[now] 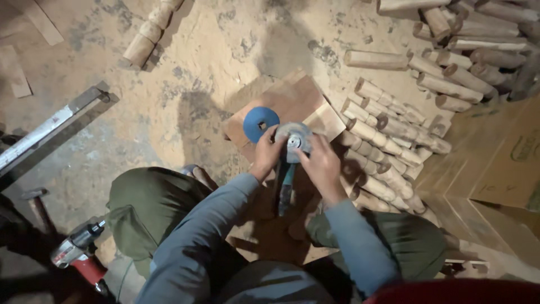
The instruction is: The person attaches a sanding disc to an angle grinder and then sands a turned wooden spindle. They hold the spindle with one hand and move the grinder along its contours to smooth the surface.
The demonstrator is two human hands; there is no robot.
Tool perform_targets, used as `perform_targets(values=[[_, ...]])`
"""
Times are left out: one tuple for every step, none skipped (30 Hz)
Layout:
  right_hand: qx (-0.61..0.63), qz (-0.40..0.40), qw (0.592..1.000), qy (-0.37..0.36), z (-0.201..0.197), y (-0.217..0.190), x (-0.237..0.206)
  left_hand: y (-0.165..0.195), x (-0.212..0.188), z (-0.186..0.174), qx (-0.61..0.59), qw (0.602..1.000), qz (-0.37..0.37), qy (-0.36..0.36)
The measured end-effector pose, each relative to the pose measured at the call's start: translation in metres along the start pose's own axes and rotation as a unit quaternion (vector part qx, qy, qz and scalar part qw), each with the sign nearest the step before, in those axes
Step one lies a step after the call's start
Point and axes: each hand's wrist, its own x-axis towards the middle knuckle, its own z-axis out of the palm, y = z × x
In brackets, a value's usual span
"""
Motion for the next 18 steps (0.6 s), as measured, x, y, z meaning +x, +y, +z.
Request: perform_targets(values=[[-0.014,-0.024,0.999,-0.016,0.001,-0.004,0.011,-0.001,0.000,0.001,-0.013,1.000,-0.011,0.011],[-0.027,-0.049,0.998,-0.034,0.001,-0.007,0.019,-0.002,0.001,0.001,-0.027,0.999,-0.023,0.024],[-0.014,-0.088,0.995,-0.039,0.001,-0.009,0.025,-0.003,0.001,0.001,-0.028,0.999,-0.036,0.021],[-0.001,-0.128,0.991,-0.045,0.001,-0.009,0.031,-0.003,0.002,0.000,-0.028,0.998,-0.050,0.019],[0.012,-0.170,0.984,-0.055,-0.001,-0.007,0.035,-0.004,0.001,-0.001,-0.030,0.997,-0.067,0.022],[0.016,-0.221,0.972,-0.073,-0.002,-0.004,0.038,-0.005,0.001,-0.002,-0.016,0.998,-0.050,0.022],[0.019,-0.269,0.959,-0.087,-0.003,0.000,0.043,-0.005,0.001,-0.003,0.000,0.999,-0.032,0.018],[0.021,-0.314,0.944,-0.097,-0.005,0.005,0.049,-0.004,0.002,-0.004,0.017,1.000,-0.013,0.010],[0.088,-0.265,0.950,-0.143,-0.006,0.011,0.055,-0.004,0.002,-0.004,0.023,0.999,-0.031,0.005],[0.155,-0.212,0.947,-0.187,-0.006,0.016,0.060,-0.004,0.002,-0.005,0.029,0.998,-0.050,0.000],[0.220,-0.162,0.935,-0.227,-0.008,0.020,0.064,-0.003,0.003,-0.005,0.035,0.997,-0.065,-0.004],[0.349,-0.052,0.909,-0.220,-0.009,0.025,0.065,-0.002,0.004,-0.005,0.083,0.995,-0.058,0.002],[0.467,0.059,0.857,-0.209,-0.010,0.031,0.062,-0.003,0.004,-0.005,0.129,0.990,-0.053,0.009],[0.572,0.170,0.779,-0.192,-0.011,0.038,0.057,-0.003,0.002,-0.005,0.175,0.983,-0.050,0.015],[0.651,0.204,0.711,-0.173,-0.013,0.044,0.050,-0.005,0.001,-0.003,0.175,0.985,-0.008,0.014],[0.722,0.236,0.633,-0.149,-0.014,0.049,0.040,-0.006,-0.002,-0.002,0.175,0.984,0.033,0.011],[0.784,0.266,0.548,-0.122,-0.015,0.054,0.030,-0.008,-0.005,0.001,0.174,0.982,0.073,0.005],[0.792,0.292,0.529,-0.090,-0.013,0.057,0.022,-0.010,-0.008,0.004,0.168,0.983,0.068,0.001]])
